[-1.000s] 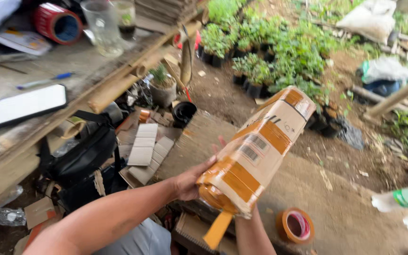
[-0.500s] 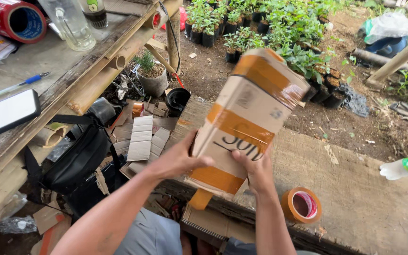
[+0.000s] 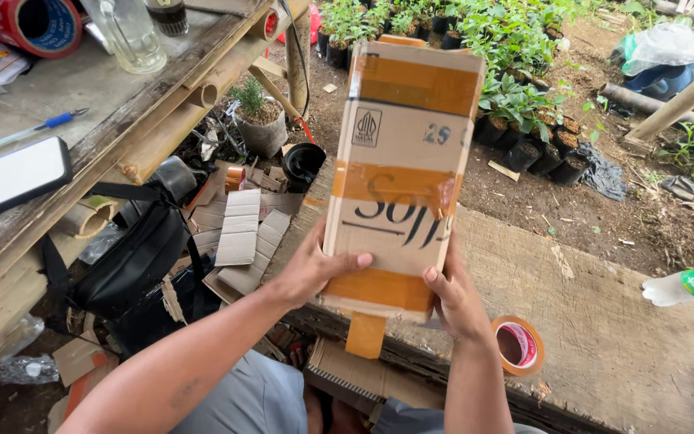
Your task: The person tapes a cardboard box with brown packing tape on a wooden workbench. They apply multiple strips of tape across the box, rotate it to seal different sides, and press the tape down to secure it.
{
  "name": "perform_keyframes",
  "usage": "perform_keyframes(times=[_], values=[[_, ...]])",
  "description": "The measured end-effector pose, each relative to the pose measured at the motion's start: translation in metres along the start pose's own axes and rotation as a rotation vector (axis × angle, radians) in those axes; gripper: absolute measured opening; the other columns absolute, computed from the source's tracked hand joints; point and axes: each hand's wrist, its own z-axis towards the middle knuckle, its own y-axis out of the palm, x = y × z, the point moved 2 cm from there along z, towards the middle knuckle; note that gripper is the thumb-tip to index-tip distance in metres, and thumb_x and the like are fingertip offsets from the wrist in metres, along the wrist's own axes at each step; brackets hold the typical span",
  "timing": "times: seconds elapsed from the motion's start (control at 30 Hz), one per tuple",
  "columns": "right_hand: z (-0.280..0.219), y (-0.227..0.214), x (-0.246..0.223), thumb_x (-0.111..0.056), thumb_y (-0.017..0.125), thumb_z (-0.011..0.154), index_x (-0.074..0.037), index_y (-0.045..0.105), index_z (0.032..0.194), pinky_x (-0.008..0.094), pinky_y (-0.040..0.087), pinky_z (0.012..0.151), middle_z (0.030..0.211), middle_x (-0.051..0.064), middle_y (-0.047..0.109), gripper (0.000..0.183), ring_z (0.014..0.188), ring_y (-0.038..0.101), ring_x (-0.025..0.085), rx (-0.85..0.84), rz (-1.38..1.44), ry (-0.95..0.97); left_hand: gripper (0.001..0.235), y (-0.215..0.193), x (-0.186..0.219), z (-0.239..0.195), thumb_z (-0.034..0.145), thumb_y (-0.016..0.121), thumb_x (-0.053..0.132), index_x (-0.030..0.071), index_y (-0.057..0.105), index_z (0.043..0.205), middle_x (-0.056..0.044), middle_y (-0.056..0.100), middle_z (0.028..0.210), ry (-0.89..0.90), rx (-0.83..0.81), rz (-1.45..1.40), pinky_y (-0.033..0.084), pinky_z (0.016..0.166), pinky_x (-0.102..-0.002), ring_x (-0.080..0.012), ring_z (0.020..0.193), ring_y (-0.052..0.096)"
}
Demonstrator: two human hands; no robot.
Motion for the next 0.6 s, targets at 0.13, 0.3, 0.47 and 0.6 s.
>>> perform_keyframes(times=[0.13, 0.3, 0.47, 0.6], values=[[0.003, 0.009, 0.016, -0.046, 0.081, 0.074, -0.005, 0.025, 0.160, 0.048, 0.038, 0.114, 0.155, 0.021, 0.042, 0.110, 0.143, 0.042, 0.034, 0.031, 0.152, 0.159, 0.097, -0.005, -0.006, 0.003, 0.073, 0.085, 0.037, 0.002, 0.036, 0.148, -0.019, 0.062, 0.131, -0.072, 0.100, -0.029, 0.055, 0.102, -0.042, -0.0297, 0.121, 0.064], [0.004, 0.019, 0.035, -0.041, 0.076, 0.081, 0.000, 0.029, 0.157, 0.048, 0.044, 0.112, 0.149, 0.025, 0.048, 0.099, 0.139, 0.047, 0.035, 0.036, 0.210, 0.155, 0.108, -0.012, -0.016, 0.001, 0.070, 0.084, 0.048, 0.002, 0.030, 0.151, -0.025, 0.059, 0.136, -0.103, 0.228, 0.027, 0.056, 0.106, -0.044, -0.0329, 0.125, 0.064], [0.008, 0.026, 0.040, -0.043, 0.074, 0.080, -0.001, 0.024, 0.156, 0.052, 0.051, 0.107, 0.145, 0.027, 0.045, 0.100, 0.135, 0.051, 0.036, -0.029, 0.222, 0.116, 0.115, -0.025, -0.010, 0.007, 0.065, 0.083, 0.050, 0.007, 0.026, 0.155, -0.025, 0.055, 0.141, -0.110, 0.147, 0.168, 0.054, 0.105, -0.047, -0.0337, 0.127, 0.062], [0.013, 0.020, 0.027, -0.055, 0.070, 0.087, 0.000, 0.023, 0.160, 0.051, 0.044, 0.112, 0.154, 0.024, 0.041, 0.103, 0.141, 0.045, 0.034, -0.133, 0.264, 0.061, 0.112, -0.026, -0.001, 0.014, 0.072, 0.088, 0.046, 0.004, 0.027, 0.156, -0.026, 0.055, 0.145, 0.004, 0.093, 0.196, 0.047, 0.111, -0.048, -0.0363, 0.135, 0.056]])
